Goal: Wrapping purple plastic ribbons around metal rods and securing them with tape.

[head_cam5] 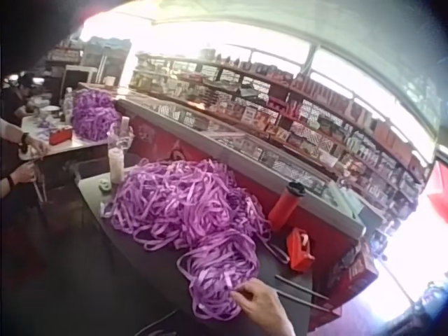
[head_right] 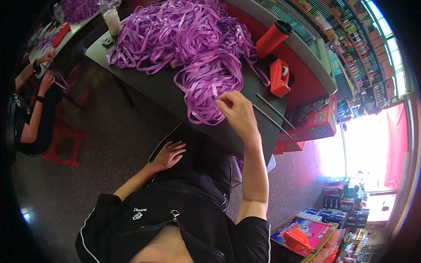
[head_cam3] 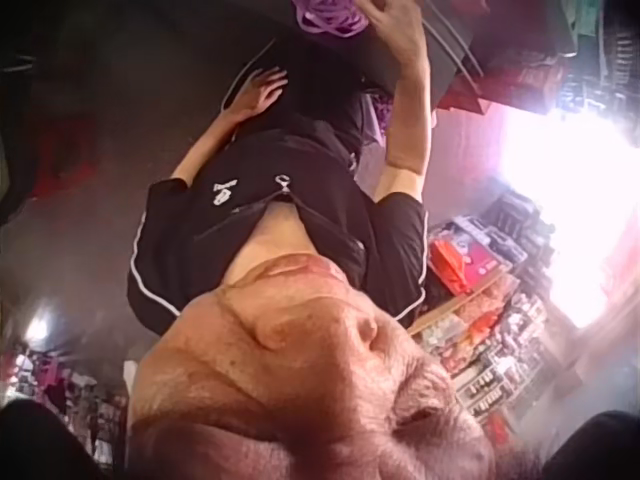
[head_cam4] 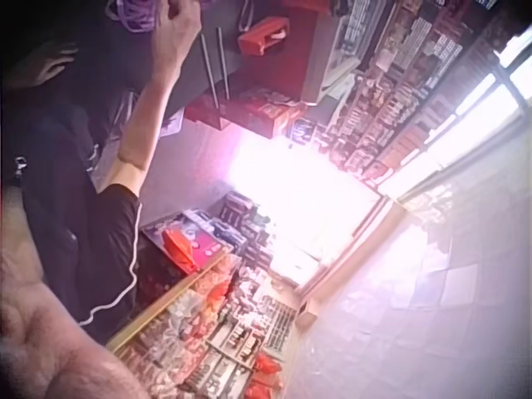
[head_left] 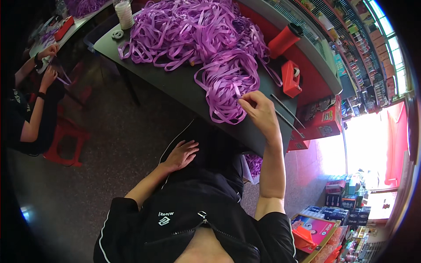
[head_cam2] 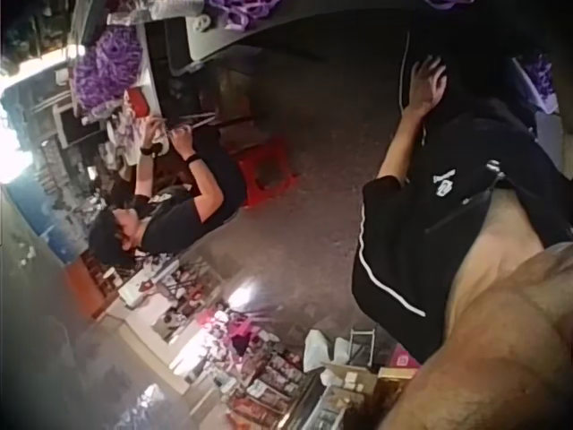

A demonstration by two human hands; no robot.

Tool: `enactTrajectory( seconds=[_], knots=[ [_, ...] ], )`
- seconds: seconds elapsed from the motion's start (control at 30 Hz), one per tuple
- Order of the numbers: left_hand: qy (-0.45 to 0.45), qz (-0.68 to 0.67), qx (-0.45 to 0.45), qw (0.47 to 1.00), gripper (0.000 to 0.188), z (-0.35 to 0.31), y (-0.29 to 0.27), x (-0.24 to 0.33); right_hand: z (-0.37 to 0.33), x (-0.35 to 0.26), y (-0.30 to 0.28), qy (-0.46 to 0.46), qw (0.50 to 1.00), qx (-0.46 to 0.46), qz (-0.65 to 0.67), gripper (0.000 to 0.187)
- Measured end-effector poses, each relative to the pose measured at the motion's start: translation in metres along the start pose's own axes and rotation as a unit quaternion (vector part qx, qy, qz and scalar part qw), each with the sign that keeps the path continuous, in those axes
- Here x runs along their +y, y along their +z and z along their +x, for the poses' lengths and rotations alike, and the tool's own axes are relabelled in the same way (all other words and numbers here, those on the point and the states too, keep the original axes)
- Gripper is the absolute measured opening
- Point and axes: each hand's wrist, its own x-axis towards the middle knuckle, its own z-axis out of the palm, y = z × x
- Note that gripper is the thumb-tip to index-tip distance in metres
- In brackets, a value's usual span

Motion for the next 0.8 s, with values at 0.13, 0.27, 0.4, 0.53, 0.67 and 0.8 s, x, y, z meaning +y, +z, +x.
enactTrajectory(
  seconds=[0.13,0.27,0.4,0.53,0.67,0.8],
  knots=[
    [-0.004,-0.021,-0.001,1.0,0.031,0.0,0.0,-0.001,-0.028,-0.018,-0.018,-0.022,0.996,0.054,0.068,0.012],
    [-0.115,-0.213,-0.059,0.969,0.029,0.021,-0.018,0.015,-0.065,-0.012,-0.032,-0.151,0.924,0.035,0.349,0.015],
    [-0.162,-0.535,-0.2,0.805,0.028,0.056,-0.093,0.086,-0.112,0.008,-0.011,-0.162,0.825,0.029,0.541,0.016],
    [-0.11,-0.662,-0.173,0.721,0.031,0.072,-0.112,0.123,-0.134,0.026,0.009,-0.208,0.808,-0.128,0.536,0.016],
    [-0.115,-0.778,-0.125,0.604,0.047,0.079,-0.108,0.129,-0.155,0.033,0.011,-0.14,0.822,-0.255,0.489,0.01],
    [-0.116,-0.699,-0.136,0.692,0.039,0.071,-0.109,0.136,-0.16,0.03,0.007,-0.172,0.842,-0.232,0.456,0.01]
  ],
)
